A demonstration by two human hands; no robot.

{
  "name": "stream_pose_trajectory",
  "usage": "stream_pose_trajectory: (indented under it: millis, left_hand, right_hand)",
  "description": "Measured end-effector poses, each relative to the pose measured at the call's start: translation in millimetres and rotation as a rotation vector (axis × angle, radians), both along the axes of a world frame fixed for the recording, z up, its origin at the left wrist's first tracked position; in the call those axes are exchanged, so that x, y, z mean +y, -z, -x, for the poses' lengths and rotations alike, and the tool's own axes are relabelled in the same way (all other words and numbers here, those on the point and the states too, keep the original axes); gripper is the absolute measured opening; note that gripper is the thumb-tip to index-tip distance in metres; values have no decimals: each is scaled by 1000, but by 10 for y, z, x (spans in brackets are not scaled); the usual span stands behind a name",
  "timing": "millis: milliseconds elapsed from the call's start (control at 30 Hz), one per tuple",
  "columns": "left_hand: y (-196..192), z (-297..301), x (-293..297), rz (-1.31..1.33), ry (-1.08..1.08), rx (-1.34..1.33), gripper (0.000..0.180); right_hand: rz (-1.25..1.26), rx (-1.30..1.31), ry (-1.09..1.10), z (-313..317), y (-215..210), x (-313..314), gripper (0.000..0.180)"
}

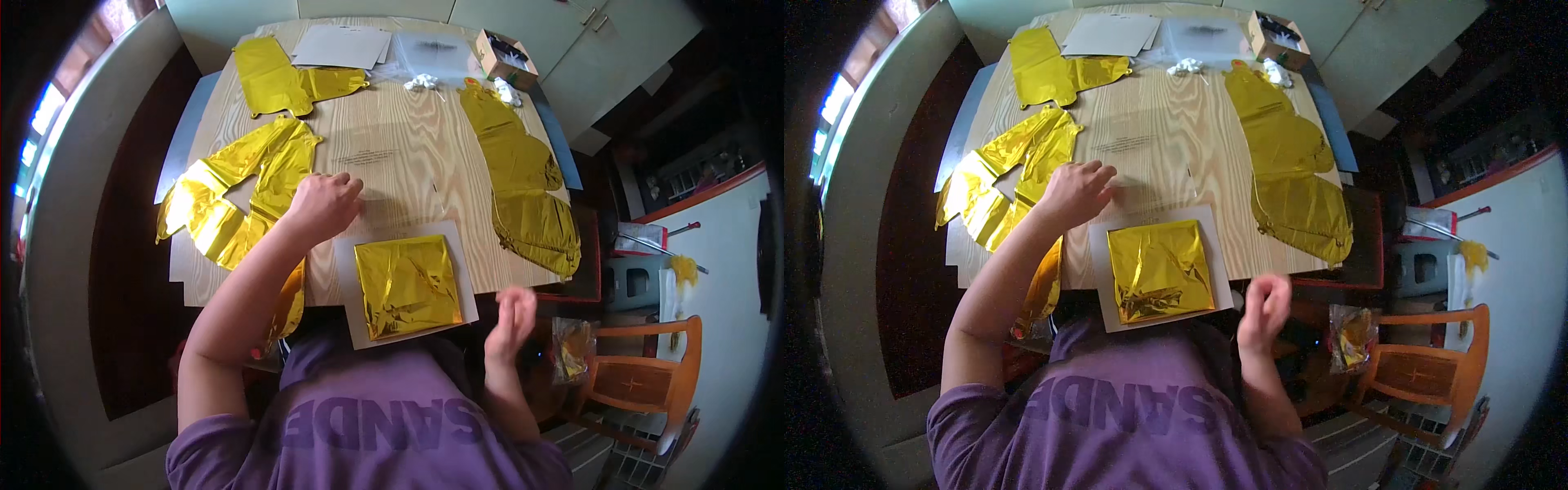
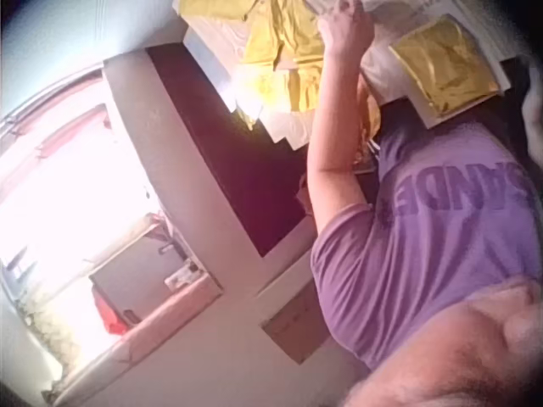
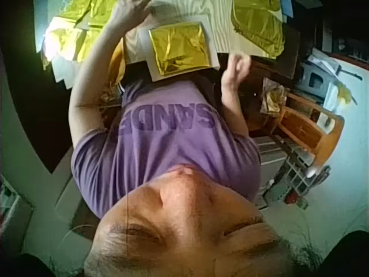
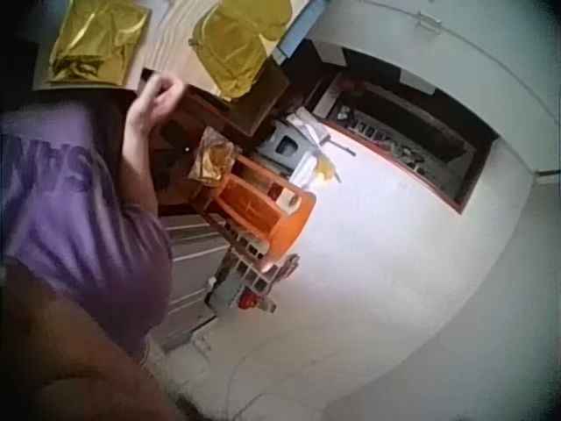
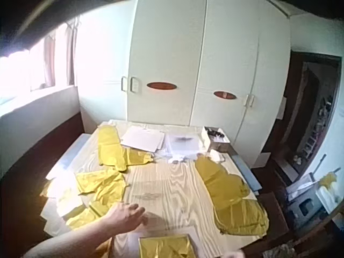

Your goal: Folding and placing gold foil balloons/decorations into plastic packaging with card backings.

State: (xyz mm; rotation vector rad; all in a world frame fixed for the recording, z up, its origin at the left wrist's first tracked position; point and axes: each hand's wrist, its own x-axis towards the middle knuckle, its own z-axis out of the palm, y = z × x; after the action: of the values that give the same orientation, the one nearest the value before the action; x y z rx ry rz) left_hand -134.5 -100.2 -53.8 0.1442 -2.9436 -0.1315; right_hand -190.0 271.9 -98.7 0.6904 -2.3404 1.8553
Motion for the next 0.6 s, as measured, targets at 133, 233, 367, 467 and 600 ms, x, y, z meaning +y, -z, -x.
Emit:
stream_pose_trajectory:
  millis: [133, 233, 367, 467, 600]
  left_hand:
    - [4, 41, 53, 86, 141, 126, 14]
    - [94, 63, 66, 85, 213, 135, 13]
    - [82, 36, 116, 77, 275, 155, 13]
    - [105, -38, 101, 76, 265, 143, 14]
    - [108, -89, 122, 13, 298, 191, 10]
  right_hand:
    - [303, -747, -261, -573, 418, 34, 46]
    - [437, -954, -383, -680, 227, -366, 42]
    - [-107, -298, -236, -735, 172, -365, 26]
    - [-261, 25, -102, -663, 90, 31, 29]
    - [281, -449, 21, -370, -533, 169, 37]
